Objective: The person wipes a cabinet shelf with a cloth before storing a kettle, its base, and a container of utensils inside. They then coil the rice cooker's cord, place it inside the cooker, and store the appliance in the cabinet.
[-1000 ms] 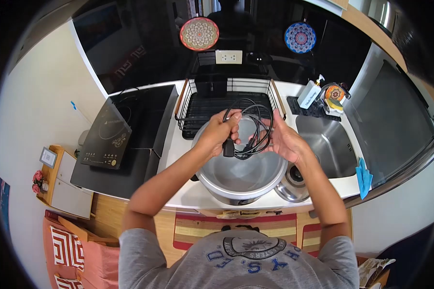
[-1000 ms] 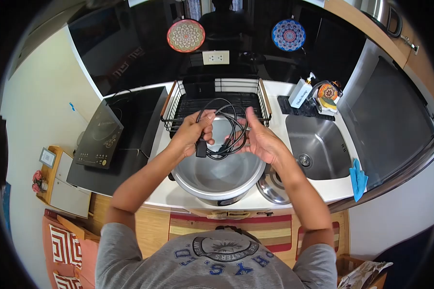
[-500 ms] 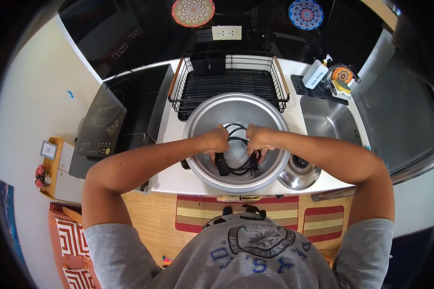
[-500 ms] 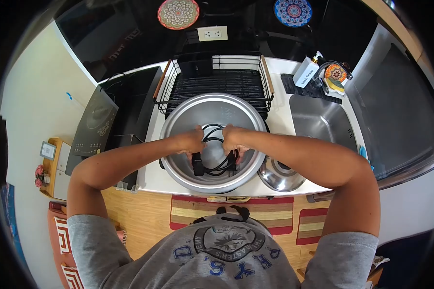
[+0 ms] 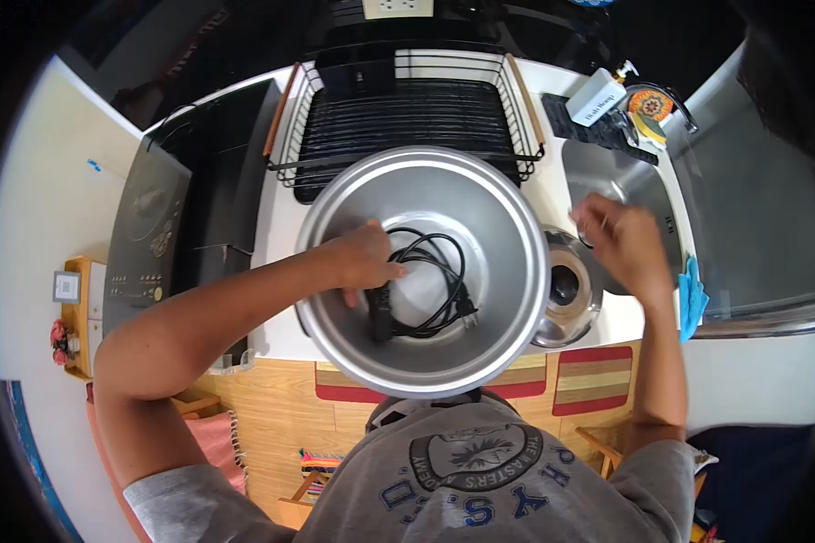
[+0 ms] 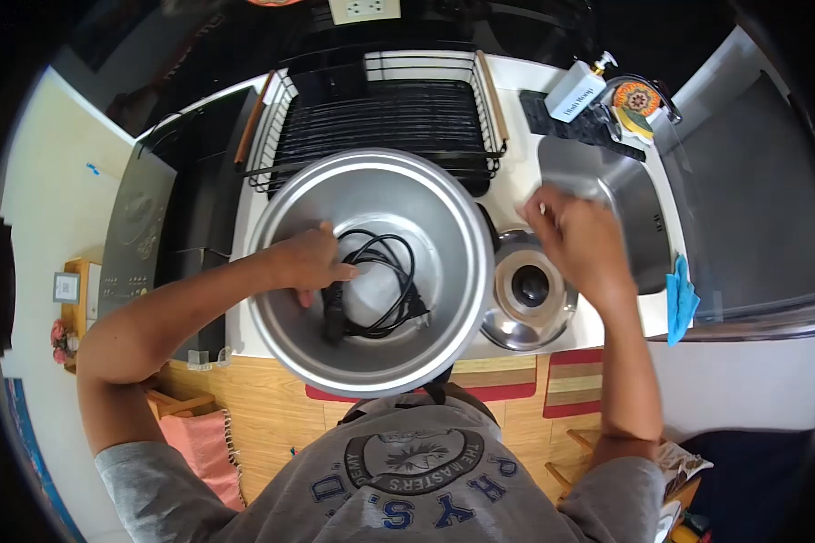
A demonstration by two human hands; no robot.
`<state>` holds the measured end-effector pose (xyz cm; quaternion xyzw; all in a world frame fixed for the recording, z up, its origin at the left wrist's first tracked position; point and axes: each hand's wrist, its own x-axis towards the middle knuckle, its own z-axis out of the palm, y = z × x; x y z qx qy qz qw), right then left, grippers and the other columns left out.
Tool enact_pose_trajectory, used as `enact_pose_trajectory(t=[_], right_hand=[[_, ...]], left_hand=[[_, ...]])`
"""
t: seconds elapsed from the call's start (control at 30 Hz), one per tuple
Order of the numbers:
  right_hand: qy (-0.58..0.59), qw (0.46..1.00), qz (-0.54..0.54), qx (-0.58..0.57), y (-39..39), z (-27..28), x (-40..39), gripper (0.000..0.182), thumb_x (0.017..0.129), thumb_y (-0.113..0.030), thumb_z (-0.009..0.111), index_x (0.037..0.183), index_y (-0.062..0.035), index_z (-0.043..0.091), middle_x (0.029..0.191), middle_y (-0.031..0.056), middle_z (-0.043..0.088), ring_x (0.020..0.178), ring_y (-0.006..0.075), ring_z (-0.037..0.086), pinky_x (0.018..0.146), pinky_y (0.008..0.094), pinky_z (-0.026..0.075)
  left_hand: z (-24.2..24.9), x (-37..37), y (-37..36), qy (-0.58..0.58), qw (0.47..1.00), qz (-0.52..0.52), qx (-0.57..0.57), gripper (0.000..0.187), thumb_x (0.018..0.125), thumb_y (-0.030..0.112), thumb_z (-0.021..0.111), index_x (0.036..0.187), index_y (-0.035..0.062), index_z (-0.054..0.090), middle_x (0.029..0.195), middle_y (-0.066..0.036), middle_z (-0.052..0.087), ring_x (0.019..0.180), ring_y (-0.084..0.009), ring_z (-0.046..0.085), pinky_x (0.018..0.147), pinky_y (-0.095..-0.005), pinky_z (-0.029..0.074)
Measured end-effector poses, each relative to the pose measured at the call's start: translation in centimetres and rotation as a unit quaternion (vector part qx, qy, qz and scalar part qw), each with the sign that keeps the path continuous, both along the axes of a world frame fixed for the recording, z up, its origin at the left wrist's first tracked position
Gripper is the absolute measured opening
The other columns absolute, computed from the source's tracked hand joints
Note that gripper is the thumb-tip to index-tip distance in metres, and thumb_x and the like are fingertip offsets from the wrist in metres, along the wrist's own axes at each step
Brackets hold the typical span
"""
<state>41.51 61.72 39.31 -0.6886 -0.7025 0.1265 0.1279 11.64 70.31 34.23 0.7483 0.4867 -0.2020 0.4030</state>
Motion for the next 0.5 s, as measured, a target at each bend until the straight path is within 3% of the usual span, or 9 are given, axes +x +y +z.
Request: enact_pose_trajectory(t=[0.03,0.1,0.13,0.17,0.23,0.3,0.33,0.47,0.5], right_hand=[[-0.062,0.998,-0.016,-0.021,-0.8,-3.8,2.3,0.025,0.084,-0.032,0.066,0.098,-0.0108,0.067,0.082,0.0119,0.065,0.071,0.0269,0.064,0.065,0.0387,0.049],[-0.143,0.983,0.008,-0.116,-3.2,-9.0,3.9,0.052,0.07,-0.046,0.074,0.115,-0.0227,0.062,0.109,0.0122,0.059,0.094,0.0323,0.062,0.077,0.0431,0.05],[-0.11,0.988,0.037,-0.106,-4.3,-10.9,3.9,0.057,0.069,-0.046,0.075,0.119,-0.0251,0.059,0.116,0.0129,0.054,0.096,0.0356,0.061,0.081,0.0449,0.05],[-0.094,0.991,0.022,-0.089,-5.1,-11.7,2.9,0.055,0.068,-0.038,0.077,0.118,-0.023,0.06,0.114,0.0127,0.054,0.096,0.0362,0.06,0.082,0.0454,0.05],[-0.087,0.996,-0.006,-0.006,-5.6,-14.4,3.1,0.046,0.069,-0.022,0.078,0.112,-0.0196,0.062,0.108,0.0125,0.055,0.094,0.0361,0.06,0.081,0.0437,0.05],[-0.007,1.0,-0.02,-0.002,-6.0,-14.4,4.0,0.042,0.068,-0.014,0.076,0.108,-0.0175,0.064,0.105,0.0124,0.056,0.093,0.0359,0.06,0.08,0.0426,0.049],[0.07,0.997,-0.035,-0.003,-6.2,-14.3,4.4,0.039,0.067,-0.007,0.075,0.104,-0.0153,0.065,0.101,0.0124,0.057,0.093,0.0357,0.06,0.08,0.0416,0.049],[0.081,0.989,-0.039,0.114,-8.2,-4.3,7.3,0.031,0.069,0.001,0.066,0.1,-0.0042,0.067,0.094,0.0136,0.058,0.085,0.0285,0.062,0.078,0.0356,0.05],[0.157,0.975,-0.078,0.134,-8.4,-1.0,6.4,0.027,0.072,0.002,0.065,0.099,-0.0012,0.066,0.09,0.011,0.058,0.085,0.0234,0.062,0.076,0.0313,0.049]], left_hand=[[0.2,0.1,0.0,-0.001,1.0,-0.017,0.006,0.064,0.09,0.034,0.058,0.106,-0.0214,0.032,0.058,-0.02,0.059,0.046,-0.0286,0.063,0.046,-0.03,0.055],[0.0,-0.1,0.3,0.026,0.998,-0.051,0.035,0.069,0.088,0.04,0.06,0.106,-0.0213,0.034,0.062,-0.024,0.06,0.055,-0.0301,0.066,0.058,-0.0323,0.055],[-0.8,-0.7,0.3,-0.011,0.987,-0.092,0.131,0.071,0.087,0.04,0.061,0.107,-0.0219,0.034,0.064,-0.025,0.06,0.061,-0.031,0.067,0.062,-0.0343,0.055],[-1.0,-1.0,0.3,-0.047,0.964,-0.13,0.227,0.073,0.086,0.041,0.063,0.108,-0.0224,0.034,0.066,-0.027,0.06,0.067,-0.0318,0.068,0.066,-0.0363,0.054],[1.1,-0.9,-0.2,-0.049,0.967,-0.101,0.229,0.066,0.087,0.04,0.063,0.11,-0.0176,0.038,0.068,-0.026,0.061,0.073,-0.0326,0.067,0.065,-0.0377,0.052],[2.7,-1.1,-0.8,-0.078,0.974,-0.047,0.207,0.055,0.09,0.037,0.06,0.111,-0.0105,0.043,0.069,-0.022,0.062,0.068,-0.0337,0.066,0.061,-0.0355,0.051],[3.0,-1.6,-1.1,-0.104,0.959,-0.048,0.261,0.045,0.091,0.032,0.06,0.113,-0.0052,0.046,0.067,-0.016,0.063,0.061,-0.0271,0.065,0.061,-0.0318,0.05],[8.9,-3.6,-3.6,-0.205,0.945,0.119,0.226,0.043,0.092,0.029,0.06,0.114,-0.0054,0.048,0.072,-0.017,0.065,0.065,-0.0242,0.066,0.058,-0.0318,0.05],[9.2,-4.3,-3.9,-0.203,0.943,0.121,0.233,0.043,0.092,0.029,0.06,0.114,-0.0054,0.048,0.072,-0.017,0.065,0.065,-0.0242,0.066,0.058,-0.0318,0.05]])
